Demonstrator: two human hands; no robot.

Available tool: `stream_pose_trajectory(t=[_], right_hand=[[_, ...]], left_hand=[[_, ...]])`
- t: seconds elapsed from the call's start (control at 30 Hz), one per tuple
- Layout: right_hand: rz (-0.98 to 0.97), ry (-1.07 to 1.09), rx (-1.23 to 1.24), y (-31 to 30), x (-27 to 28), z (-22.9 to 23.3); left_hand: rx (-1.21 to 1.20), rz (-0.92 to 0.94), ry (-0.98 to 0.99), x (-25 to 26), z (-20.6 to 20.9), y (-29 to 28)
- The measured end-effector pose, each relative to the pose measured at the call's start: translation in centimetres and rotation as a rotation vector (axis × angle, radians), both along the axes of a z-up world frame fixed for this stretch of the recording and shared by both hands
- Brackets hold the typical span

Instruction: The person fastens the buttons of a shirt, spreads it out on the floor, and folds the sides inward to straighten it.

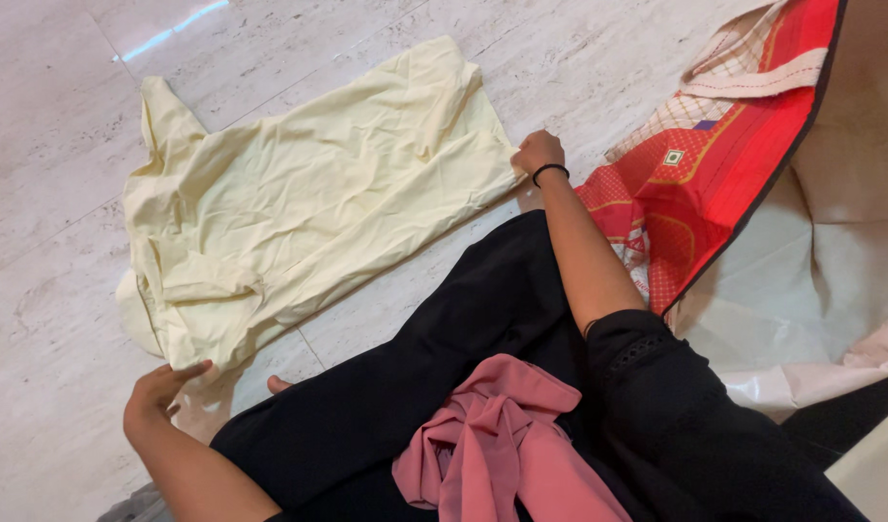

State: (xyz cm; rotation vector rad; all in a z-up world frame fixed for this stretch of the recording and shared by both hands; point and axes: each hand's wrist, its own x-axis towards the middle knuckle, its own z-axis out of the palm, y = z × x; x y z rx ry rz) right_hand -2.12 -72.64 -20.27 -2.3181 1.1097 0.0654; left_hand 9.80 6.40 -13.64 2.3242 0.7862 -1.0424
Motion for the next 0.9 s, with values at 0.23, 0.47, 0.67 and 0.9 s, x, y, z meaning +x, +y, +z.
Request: stream_pose_trajectory(t=[0.23,0.47,0.67,0.9], right_hand=[[0.076,-0.138,0.158,1.1,0.7,-0.4],[0.216,-0.035,0.086,-1.4,0.2,-2.0],[0.437,0.310,-0.030,-2.8,-0.1,-1.6],[0.200,0.534,0.066,-2.1,-0.4,-0.3]], left_hand=[[-0.115,-0.017,-0.384,-0.2,-0.2,-0.3],[-0.235,0.082,-0.071,0.1,-2.8,1.2],[-0.075,0.012,0.110,0.1,-3.4,2.5],[-0.020,-0.114,-0.024,0.8,-4.3,1.6]])
